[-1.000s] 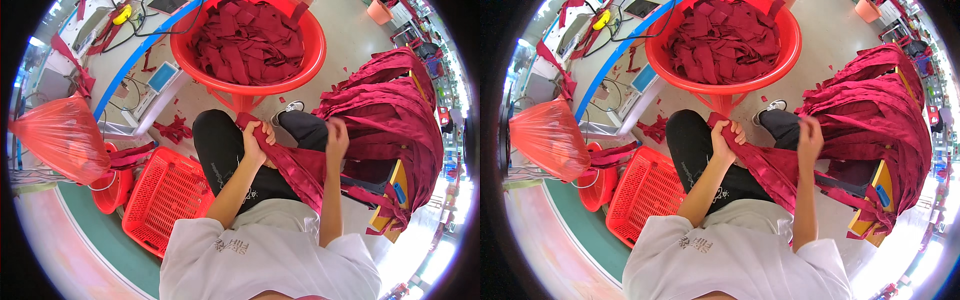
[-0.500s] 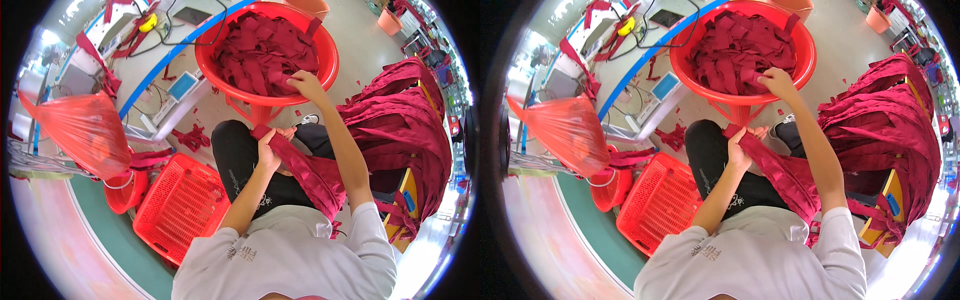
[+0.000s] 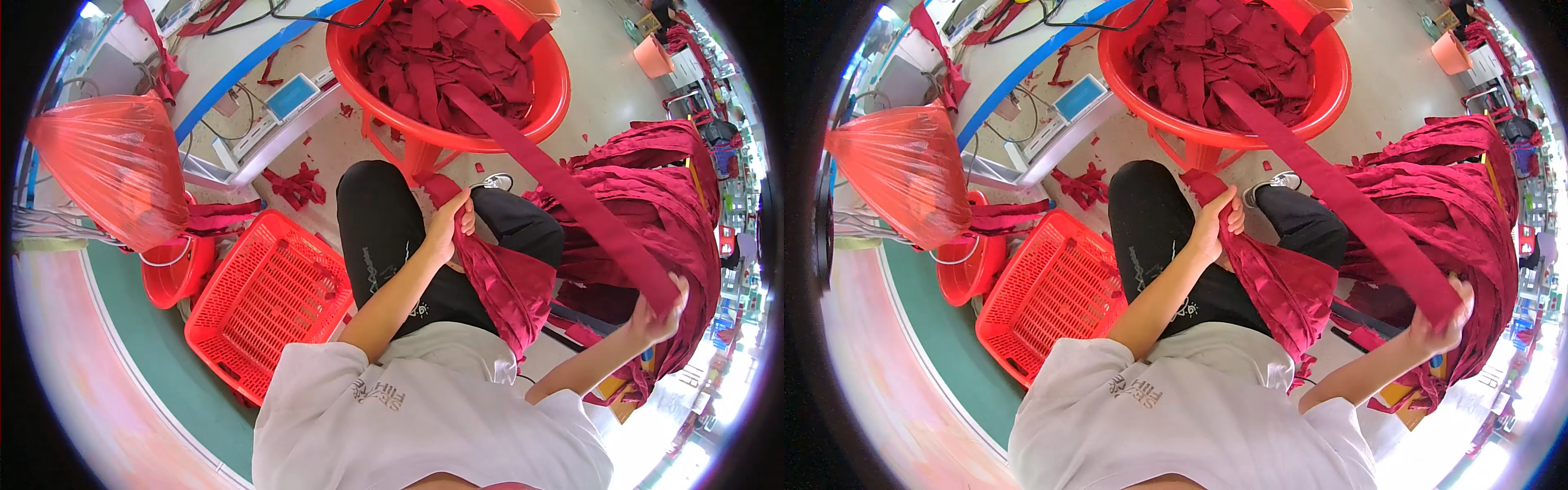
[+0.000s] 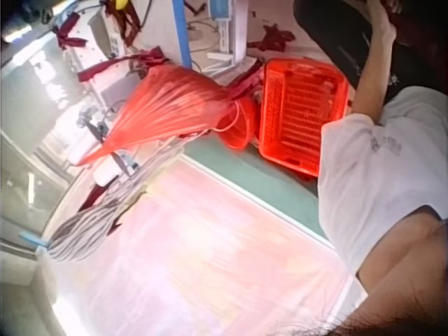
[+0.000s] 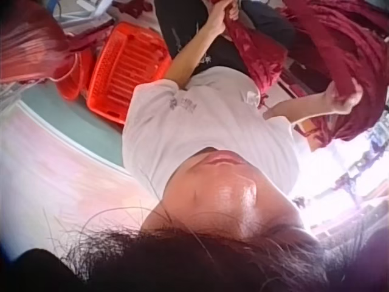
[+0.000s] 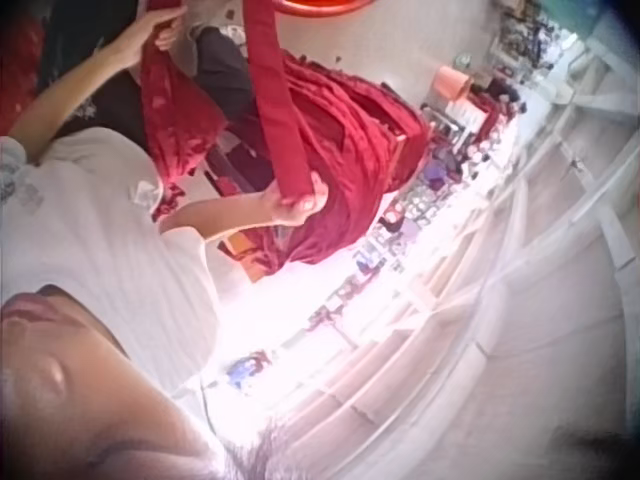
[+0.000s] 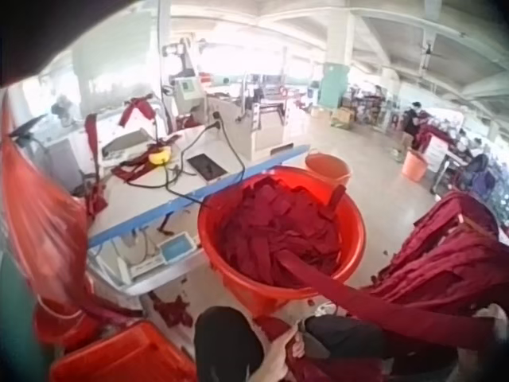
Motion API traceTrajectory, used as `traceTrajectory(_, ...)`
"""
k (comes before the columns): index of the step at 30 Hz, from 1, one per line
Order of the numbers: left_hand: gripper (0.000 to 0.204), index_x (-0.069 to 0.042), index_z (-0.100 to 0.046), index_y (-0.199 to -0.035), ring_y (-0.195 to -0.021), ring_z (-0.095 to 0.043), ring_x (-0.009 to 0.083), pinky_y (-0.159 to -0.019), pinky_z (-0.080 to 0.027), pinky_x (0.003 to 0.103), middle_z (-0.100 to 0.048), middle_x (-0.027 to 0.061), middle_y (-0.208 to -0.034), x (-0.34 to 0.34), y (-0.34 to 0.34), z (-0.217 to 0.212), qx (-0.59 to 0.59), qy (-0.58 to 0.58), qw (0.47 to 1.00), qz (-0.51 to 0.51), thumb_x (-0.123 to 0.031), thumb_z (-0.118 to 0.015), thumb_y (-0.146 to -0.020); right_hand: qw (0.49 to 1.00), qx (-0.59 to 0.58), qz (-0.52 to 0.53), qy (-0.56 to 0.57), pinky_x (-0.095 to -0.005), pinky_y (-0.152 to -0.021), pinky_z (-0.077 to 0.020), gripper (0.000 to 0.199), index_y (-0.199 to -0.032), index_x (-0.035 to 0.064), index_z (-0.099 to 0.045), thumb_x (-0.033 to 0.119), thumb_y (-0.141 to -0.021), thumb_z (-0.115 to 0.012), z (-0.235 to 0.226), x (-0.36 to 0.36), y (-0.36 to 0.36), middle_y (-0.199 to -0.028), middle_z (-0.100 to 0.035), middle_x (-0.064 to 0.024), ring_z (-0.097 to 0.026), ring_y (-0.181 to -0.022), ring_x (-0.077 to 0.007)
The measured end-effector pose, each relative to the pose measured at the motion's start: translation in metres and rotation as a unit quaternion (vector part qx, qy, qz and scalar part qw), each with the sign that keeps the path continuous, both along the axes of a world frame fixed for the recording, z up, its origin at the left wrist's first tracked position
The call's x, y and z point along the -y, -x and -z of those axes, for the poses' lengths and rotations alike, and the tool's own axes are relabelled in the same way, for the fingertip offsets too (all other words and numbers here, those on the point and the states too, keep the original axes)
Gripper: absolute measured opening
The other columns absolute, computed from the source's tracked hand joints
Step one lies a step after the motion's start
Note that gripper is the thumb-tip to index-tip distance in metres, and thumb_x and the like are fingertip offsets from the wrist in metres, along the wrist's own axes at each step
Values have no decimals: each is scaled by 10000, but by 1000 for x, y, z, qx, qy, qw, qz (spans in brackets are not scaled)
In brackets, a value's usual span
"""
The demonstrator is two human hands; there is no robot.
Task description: Sort and organize long strips of red fabric in a workshop or factory environment.
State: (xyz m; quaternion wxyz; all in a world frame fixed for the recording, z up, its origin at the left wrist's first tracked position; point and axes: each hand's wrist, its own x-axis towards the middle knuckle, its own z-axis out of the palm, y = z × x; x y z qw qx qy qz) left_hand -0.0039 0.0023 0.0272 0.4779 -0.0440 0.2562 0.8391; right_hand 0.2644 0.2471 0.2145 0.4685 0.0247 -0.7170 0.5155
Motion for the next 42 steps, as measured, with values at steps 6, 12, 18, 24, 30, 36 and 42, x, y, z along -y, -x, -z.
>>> traceTrajectory(6, 317, -123, -484, -763, -505, -392, 98, -530, -339, 259, -415, -31, -575, -5, -3, 9, -3, 44, 999, 27, -347, -510, -985, 927, -211, -137, 279, -433, -1063, -326, 257, -827, 182, -589, 344, -782, -783, -49, 46, 14, -1055, -535, -35, -497, -1160, -219)
traceTrajectory(12, 311, -139, -502, -633, -452, -399, 74, -464, -291, 250, -448, -43, -534, -6, -8, 15, -39, 206, 977, 23, -225, -707, -852, 902, -290, -149, 284, -295, -733, -401, 175, -931, 66, -533, 196, -854, -622, -90, 14, -1, -814, -537, -15, -544, -656, -80)
traceTrajectory(18, 338, -124, -547, -699, -443, -377, 61, -440, -278, 243, -440, -51, -536, -17, -19, 0, -153, 170, 974, 3, -365, -660, -907, 935, 280, 78, 201, -281, -839, -438, 218, -1028, -30, -663, 58, -843, -586, 9, 40, 66, -1090, -631, -109, -569, -903, -172)
traceTrajectory(24, 428, -123, -507, -871, -461, -402, 62, -439, -292, 224, -441, -44, -572, -5, -18, -6, -117, 84, 989, 46, -536, -473, -978, 871, 429, -106, 214, -196, -834, -423, 239, -1115, -4, -663, 5, -880, -623, 75, 132, 177, -974, -638, 15, -567, -888, -57)
traceTrajectory(30, 456, -101, -528, -1037, -675, -529, 93, -591, -430, 252, -559, 3, -809, 3, -17, 22, -237, -71, 967, 59, -529, -614, -906, 895, 337, -77, 282, -200, -830, -433, 221, -1086, 0, -656, -5, -866, -640, 89, 138, 215, -982, -657, -29, -586, -898, -70)
traceTrajectory(36, 418, -59, -529, -1260, -934, -560, 87, -777, -473, 260, -603, -3, -1069, -3, -26, 1, -215, 30, 975, 40, -263, -668, -922, 879, 388, -61, 271, -230, -858, -462, 225, -1108, -7, -641, 47, -890, -645, 103, 142, 221, -1029, -681, -46, -624, -931, -94)
traceTrajectory(42, 327, -27, -578, -1172, -946, -576, 126, -836, -474, 296, -623, 23, -1078, -9, -31, 16, -268, 47, 961, 55, -236, -641, -929, 751, 518, -185, 365, -275, -894, -480, 254, -1145, -9, -624, 148, -947, -594, 126, 100, 204, -1083, -674, -81, -632, -990, -137)
